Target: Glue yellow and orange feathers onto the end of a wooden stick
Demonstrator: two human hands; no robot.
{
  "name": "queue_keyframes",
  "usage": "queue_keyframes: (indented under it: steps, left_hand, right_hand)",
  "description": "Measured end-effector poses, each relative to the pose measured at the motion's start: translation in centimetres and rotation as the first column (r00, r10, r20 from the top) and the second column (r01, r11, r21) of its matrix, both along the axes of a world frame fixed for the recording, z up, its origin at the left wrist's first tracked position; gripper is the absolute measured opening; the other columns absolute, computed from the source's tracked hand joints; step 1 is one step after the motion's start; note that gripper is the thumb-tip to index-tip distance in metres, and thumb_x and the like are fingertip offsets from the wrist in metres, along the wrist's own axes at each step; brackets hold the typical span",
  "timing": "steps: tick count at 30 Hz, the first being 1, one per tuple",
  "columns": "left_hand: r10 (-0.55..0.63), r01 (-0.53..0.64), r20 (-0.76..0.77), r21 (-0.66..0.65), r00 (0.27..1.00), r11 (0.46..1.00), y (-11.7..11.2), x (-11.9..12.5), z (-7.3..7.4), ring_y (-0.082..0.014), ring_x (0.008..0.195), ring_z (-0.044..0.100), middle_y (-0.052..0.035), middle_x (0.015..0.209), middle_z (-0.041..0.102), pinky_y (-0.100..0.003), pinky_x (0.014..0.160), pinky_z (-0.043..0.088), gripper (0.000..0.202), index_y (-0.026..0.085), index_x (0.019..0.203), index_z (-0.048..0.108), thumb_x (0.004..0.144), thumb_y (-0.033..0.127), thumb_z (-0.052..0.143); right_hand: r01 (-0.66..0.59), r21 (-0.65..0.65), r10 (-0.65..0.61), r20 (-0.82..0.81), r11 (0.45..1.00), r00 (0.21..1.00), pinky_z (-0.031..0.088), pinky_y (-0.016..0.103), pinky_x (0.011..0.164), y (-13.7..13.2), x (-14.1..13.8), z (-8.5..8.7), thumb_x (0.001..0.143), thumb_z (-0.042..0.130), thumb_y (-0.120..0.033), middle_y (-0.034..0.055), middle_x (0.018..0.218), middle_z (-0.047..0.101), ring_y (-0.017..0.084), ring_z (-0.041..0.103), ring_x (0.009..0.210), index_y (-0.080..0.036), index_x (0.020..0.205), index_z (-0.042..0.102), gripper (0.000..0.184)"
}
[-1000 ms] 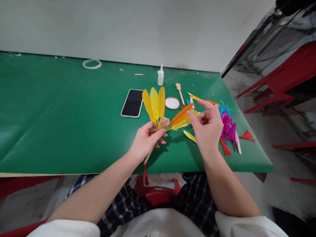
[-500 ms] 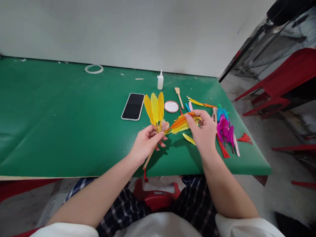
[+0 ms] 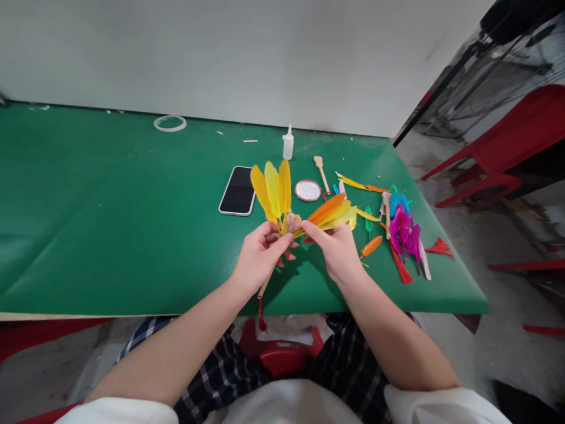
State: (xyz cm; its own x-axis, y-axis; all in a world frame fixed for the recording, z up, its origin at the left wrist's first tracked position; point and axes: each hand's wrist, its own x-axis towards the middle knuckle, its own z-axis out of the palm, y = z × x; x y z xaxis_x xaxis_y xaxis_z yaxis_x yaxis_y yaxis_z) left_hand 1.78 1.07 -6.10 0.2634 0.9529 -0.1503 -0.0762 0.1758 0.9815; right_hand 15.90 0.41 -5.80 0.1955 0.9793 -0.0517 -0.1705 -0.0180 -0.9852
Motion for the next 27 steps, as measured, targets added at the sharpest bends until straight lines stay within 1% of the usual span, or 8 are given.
queue_keyframes:
  steps: [3,7,12,18,21,24,27]
  left_hand:
    - [-0.011,0.011,-0.007,0.008,1.000,1.000,0.01,-0.05,-0.12,-0.0093,0.050,0.058,0.0003,0.069,0.063,-0.015,0.039,0.041,0.028,0.016,0.097,0.057,0.075,0.033,0.061]
    - [-0.010,0.011,-0.032,0.042,0.999,0.999,0.11,-0.04,-0.34,-0.0095,0.052,0.058,-0.0008,0.073,0.064,-0.016,0.039,0.041,0.027,0.016,0.095,0.059,0.075,0.034,0.061]
    - [0.006,0.000,-0.064,0.084,0.998,0.996,0.18,-0.09,-0.42,-0.0094,0.050,0.056,-0.0005,0.068,0.062,-0.017,0.039,0.041,0.025,0.014,0.088,0.060,0.075,0.035,0.061]
    - [0.010,-0.002,-0.088,0.094,0.996,0.996,-0.01,-0.11,-0.13,-0.0081,0.046,0.053,-0.0005,0.067,0.063,-0.017,0.038,0.040,0.022,0.014,0.078,0.057,0.076,0.036,0.060]
    - [0.014,-0.002,-0.111,0.105,0.994,0.995,-0.12,-0.15,-0.01,-0.0082,0.045,0.052,-0.0007,0.067,0.063,-0.017,0.038,0.039,0.022,0.015,0.078,0.057,0.077,0.036,0.059]
    - [0.018,-0.004,-0.127,0.107,0.992,0.994,-0.15,-0.19,-0.01,-0.0086,0.044,0.051,-0.0004,0.063,0.062,-0.018,0.038,0.039,0.022,0.015,0.077,0.058,0.077,0.037,0.058]
    - [0.016,-0.004,-0.115,0.109,0.993,0.994,-0.19,-0.14,-0.04,-0.0090,0.045,0.053,-0.0005,0.064,0.062,-0.018,0.038,0.040,0.024,0.015,0.085,0.061,0.076,0.037,0.059]
  right_hand:
    - [0.013,0.000,-0.013,-0.006,1.000,1.000,0.046,0.021,0.054,-0.08,-0.45,0.06,0.064,0.070,-0.035,-0.0011,0.066,0.063,0.009,0.055,0.059,-0.016,0.069,0.063,0.020]
    - [0.011,-0.002,-0.011,-0.057,1.000,0.998,0.047,0.023,0.055,0.01,-0.46,-0.20,0.064,0.071,-0.034,-0.0017,0.066,0.063,0.010,0.056,0.059,-0.017,0.071,0.063,0.019]
    - [0.007,-0.003,-0.007,-0.121,1.000,0.993,0.048,0.024,0.057,-0.01,-0.62,-0.55,0.063,0.071,-0.032,-0.0018,0.068,0.063,0.011,0.057,0.061,-0.017,0.071,0.063,0.019]
    - [-0.010,0.000,0.010,-0.163,1.000,0.987,0.049,0.025,0.057,-0.08,-0.86,-0.44,0.064,0.071,-0.032,-0.0012,0.070,0.064,0.011,0.058,0.061,-0.018,0.074,0.064,0.019]
    - [-0.016,0.006,0.017,-0.171,1.000,0.985,0.050,0.025,0.058,-0.13,-0.95,-0.31,0.064,0.070,-0.032,-0.0010,0.071,0.065,0.011,0.058,0.061,-0.018,0.074,0.064,0.019]
    - [-0.016,0.002,0.016,-0.166,1.000,0.986,0.050,0.026,0.058,-0.19,-1.07,-0.12,0.065,0.070,-0.033,-0.0009,0.071,0.065,0.012,0.059,0.060,-0.018,0.074,0.064,0.018]
    - [-0.004,0.017,0.007,-0.157,1.000,0.988,0.049,0.025,0.057,-0.22,-1.15,0.04,0.066,0.069,-0.032,-0.0012,0.069,0.066,0.012,0.059,0.059,-0.018,0.072,0.065,0.016]
